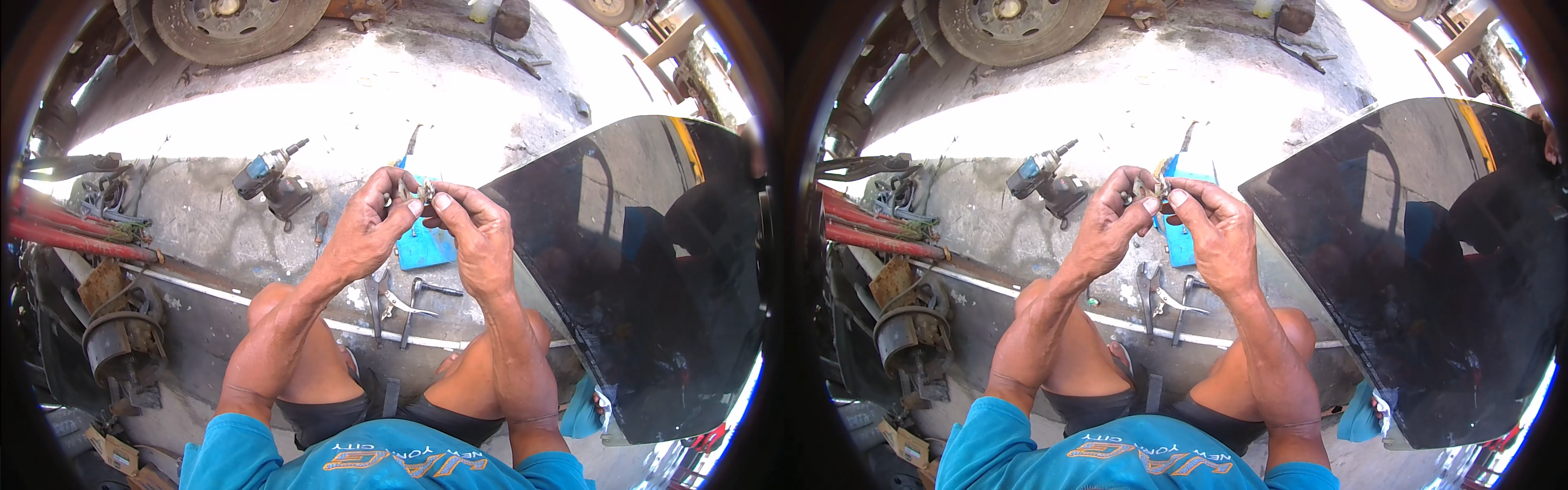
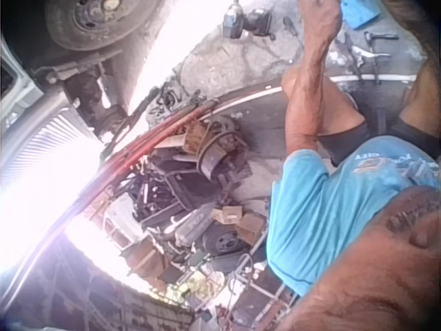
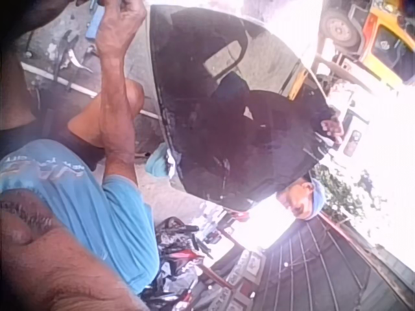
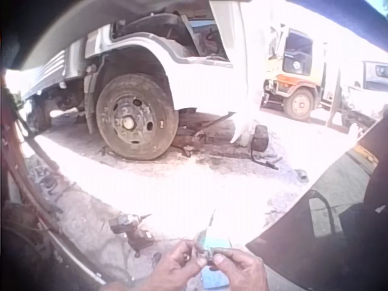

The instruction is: The person sits on the floor and uses a hammer and pliers to remove a small metal piece from a large, curved car part. They then inspect the removed piece closely.

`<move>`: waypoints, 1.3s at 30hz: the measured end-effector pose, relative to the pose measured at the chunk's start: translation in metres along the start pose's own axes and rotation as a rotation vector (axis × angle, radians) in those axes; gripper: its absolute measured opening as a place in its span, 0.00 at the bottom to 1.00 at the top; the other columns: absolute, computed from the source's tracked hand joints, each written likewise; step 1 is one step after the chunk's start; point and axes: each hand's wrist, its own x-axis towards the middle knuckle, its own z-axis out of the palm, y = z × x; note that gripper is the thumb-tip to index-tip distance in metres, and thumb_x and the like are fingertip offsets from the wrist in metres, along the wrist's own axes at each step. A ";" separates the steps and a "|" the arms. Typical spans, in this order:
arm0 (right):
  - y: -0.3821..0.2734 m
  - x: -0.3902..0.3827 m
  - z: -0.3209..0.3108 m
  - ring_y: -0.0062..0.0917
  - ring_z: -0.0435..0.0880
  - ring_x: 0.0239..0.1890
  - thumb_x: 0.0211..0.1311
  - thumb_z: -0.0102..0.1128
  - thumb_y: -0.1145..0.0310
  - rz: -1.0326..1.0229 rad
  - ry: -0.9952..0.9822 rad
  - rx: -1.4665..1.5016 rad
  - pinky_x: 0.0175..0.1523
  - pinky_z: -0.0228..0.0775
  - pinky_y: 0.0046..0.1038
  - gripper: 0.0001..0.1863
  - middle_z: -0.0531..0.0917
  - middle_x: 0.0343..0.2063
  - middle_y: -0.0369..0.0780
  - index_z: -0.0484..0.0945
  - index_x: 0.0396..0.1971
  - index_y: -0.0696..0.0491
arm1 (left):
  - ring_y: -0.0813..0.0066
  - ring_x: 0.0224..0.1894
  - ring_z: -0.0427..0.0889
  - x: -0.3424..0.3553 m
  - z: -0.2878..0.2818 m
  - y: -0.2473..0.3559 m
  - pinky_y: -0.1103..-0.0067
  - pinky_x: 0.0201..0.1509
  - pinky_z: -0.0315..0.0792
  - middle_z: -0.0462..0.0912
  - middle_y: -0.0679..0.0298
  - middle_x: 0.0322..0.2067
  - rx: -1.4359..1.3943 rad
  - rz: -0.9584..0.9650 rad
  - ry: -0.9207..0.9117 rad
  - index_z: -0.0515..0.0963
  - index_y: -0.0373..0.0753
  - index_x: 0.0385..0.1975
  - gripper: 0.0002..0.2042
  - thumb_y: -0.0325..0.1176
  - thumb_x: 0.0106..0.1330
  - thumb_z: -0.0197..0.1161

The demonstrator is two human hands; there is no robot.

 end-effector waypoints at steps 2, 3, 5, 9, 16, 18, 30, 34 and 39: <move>0.007 0.002 -0.001 0.20 0.85 0.37 0.70 0.61 0.69 0.021 0.003 0.044 0.45 0.79 0.24 0.16 0.87 0.37 0.42 0.82 0.50 0.64 | 0.89 0.27 0.65 0.000 0.001 0.000 0.86 0.31 0.63 0.72 0.73 0.28 0.088 0.016 0.028 0.73 0.37 0.46 0.10 0.31 0.70 0.62; 0.009 0.002 -0.001 0.20 0.85 0.37 0.70 0.61 0.69 0.031 0.004 0.066 0.45 0.79 0.23 0.16 0.87 0.37 0.42 0.81 0.50 0.64 | 0.89 0.26 0.64 0.000 0.001 0.002 0.86 0.31 0.62 0.71 0.74 0.27 0.140 0.033 0.040 0.73 0.37 0.45 0.09 0.31 0.70 0.63; 0.012 0.003 0.000 0.20 0.85 0.36 0.71 0.60 0.69 0.054 -0.002 0.109 0.44 0.79 0.23 0.15 0.87 0.36 0.41 0.82 0.50 0.63 | 0.90 0.26 0.62 -0.001 0.002 0.005 0.86 0.30 0.61 0.69 0.75 0.26 0.209 0.039 0.068 0.74 0.36 0.45 0.09 0.30 0.69 0.63; 0.019 0.004 0.000 0.19 0.85 0.36 0.71 0.60 0.68 0.096 -0.017 0.203 0.43 0.80 0.24 0.14 0.86 0.35 0.40 0.82 0.49 0.62 | 0.90 0.24 0.61 -0.003 0.004 0.009 0.85 0.27 0.61 0.66 0.76 0.22 0.309 0.031 0.112 0.76 0.35 0.44 0.10 0.29 0.67 0.65; 0.021 0.004 0.001 0.22 0.85 0.37 0.73 0.55 0.69 0.169 -0.076 0.373 0.44 0.82 0.28 0.14 0.85 0.39 0.41 0.79 0.49 0.63 | 0.87 0.22 0.63 -0.005 0.004 0.010 0.81 0.23 0.61 0.64 0.74 0.18 0.466 0.137 0.174 0.78 0.33 0.40 0.11 0.30 0.63 0.70; 0.022 0.005 0.002 0.23 0.86 0.38 0.73 0.55 0.70 0.202 -0.077 0.392 0.45 0.81 0.28 0.13 0.85 0.39 0.41 0.78 0.49 0.63 | 0.87 0.22 0.63 -0.005 0.004 0.010 0.81 0.23 0.61 0.65 0.74 0.18 0.480 0.140 0.178 0.78 0.32 0.40 0.12 0.31 0.63 0.70; 0.025 0.007 0.001 0.24 0.85 0.37 0.73 0.53 0.70 0.233 -0.088 0.385 0.46 0.80 0.29 0.12 0.85 0.36 0.42 0.77 0.48 0.62 | 0.90 0.26 0.61 -0.007 -0.006 0.014 0.86 0.29 0.62 0.63 0.77 0.23 0.229 -0.027 0.059 0.78 0.31 0.46 0.12 0.26 0.64 0.64; 0.025 0.006 -0.001 0.24 0.85 0.37 0.73 0.52 0.71 0.228 -0.101 0.407 0.45 0.80 0.29 0.11 0.85 0.36 0.41 0.77 0.47 0.62 | 0.89 0.22 0.61 -0.005 -0.005 0.008 0.82 0.24 0.58 0.64 0.76 0.17 0.208 0.063 0.069 0.80 0.31 0.44 0.13 0.30 0.62 0.66; 0.025 0.006 -0.001 0.23 0.86 0.37 0.73 0.51 0.73 0.214 -0.101 0.423 0.45 0.80 0.28 0.10 0.85 0.36 0.41 0.77 0.47 0.62 | 0.90 0.24 0.60 -0.009 -0.004 0.018 0.85 0.27 0.59 0.61 0.78 0.20 0.244 0.032 0.048 0.79 0.32 0.46 0.14 0.29 0.62 0.67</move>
